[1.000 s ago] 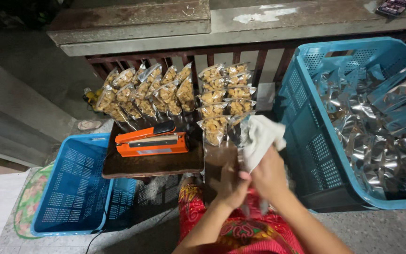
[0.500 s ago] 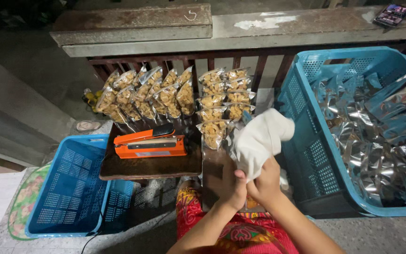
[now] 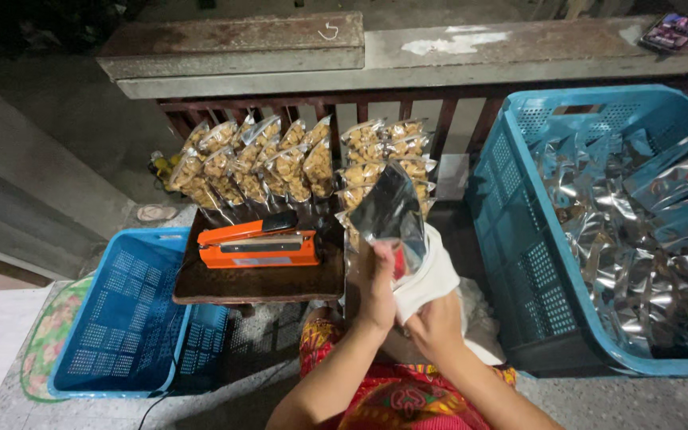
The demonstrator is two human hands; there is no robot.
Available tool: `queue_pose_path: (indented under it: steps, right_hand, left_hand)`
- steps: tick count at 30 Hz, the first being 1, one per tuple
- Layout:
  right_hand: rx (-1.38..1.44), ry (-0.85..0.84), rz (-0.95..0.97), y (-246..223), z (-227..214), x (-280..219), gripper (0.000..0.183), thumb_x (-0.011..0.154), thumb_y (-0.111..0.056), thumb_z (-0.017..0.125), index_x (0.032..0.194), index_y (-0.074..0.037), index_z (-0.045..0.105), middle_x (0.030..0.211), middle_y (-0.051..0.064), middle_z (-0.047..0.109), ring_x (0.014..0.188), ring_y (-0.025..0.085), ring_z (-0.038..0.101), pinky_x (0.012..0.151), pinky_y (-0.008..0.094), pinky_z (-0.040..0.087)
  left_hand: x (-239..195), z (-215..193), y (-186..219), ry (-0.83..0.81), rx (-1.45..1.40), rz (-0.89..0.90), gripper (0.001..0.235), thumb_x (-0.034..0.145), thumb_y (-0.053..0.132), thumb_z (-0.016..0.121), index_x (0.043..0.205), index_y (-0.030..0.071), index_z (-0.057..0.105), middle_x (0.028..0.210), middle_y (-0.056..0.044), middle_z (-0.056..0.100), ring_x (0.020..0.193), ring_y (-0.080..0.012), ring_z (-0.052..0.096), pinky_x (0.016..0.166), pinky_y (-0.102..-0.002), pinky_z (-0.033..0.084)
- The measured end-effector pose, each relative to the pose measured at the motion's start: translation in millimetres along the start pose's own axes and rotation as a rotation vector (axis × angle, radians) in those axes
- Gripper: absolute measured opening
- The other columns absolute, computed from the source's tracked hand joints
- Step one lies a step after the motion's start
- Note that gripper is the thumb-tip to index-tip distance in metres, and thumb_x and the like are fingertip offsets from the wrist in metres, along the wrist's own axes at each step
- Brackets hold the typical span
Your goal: The person sits on the floor and repeatedly wipes sealed transparent snack packages with a white cloth. They pick up each package from a blue basket, wipe the surface, and place it on a wooden table next to other finished packages.
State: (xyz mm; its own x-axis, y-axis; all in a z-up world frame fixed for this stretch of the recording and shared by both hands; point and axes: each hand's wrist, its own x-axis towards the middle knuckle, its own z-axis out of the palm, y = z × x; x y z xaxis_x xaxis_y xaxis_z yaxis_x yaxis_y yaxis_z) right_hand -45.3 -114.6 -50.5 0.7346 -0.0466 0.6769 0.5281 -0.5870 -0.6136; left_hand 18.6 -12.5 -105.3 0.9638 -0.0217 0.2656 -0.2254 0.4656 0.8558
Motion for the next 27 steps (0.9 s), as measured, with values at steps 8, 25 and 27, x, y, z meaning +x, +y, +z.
queue_pose_path:
  steps: [8,25,27]
  right_hand:
    - [-0.109,-0.008,0.044,6.4,-16.6,9.4,0.061,0.075,-0.045,0.075,0.12,-0.005,0.067,0.119,0.02,0.067,0.11,0.043,0.064,0.094,0.048,0.049]
    - [0.78,-0.116,0.747,64.1,-11.1,-36.2,0.062,0.084,-0.02,0.073,0.139,-0.001,0.052,0.126,0.015,0.063,0.116,0.028,0.062,0.102,0.043,0.049]
    - [1.212,0.136,1.017,79.0,-9.2,-31.9,0.057,0.09,-0.025,0.067,0.138,0.002,0.051,0.123,0.014,0.064,0.11,0.027,0.064,0.096,0.044,0.054]
  left_hand:
    - [-23.9,5.9,-40.1,0.006,-0.114,-0.03,0.051,0.103,0.053,0.058,0.111,0.003,0.06,0.097,-0.002,0.059,0.086,-0.0096,0.054,0.079,-0.026,0.046]
    - [53.3,3.1,18.4,0.211,-0.382,-0.179,0.061,0.097,0.07,0.053,0.117,0.013,0.057,0.106,-0.003,0.056,0.092,-0.0146,0.051,0.074,-0.03,0.035]
    - [52.5,2.0,10.7,0.227,-0.511,-0.191,0.072,0.085,0.073,0.044,0.126,0.015,0.06,0.128,-0.002,0.062,0.121,-0.0175,0.057,0.107,-0.035,0.041]
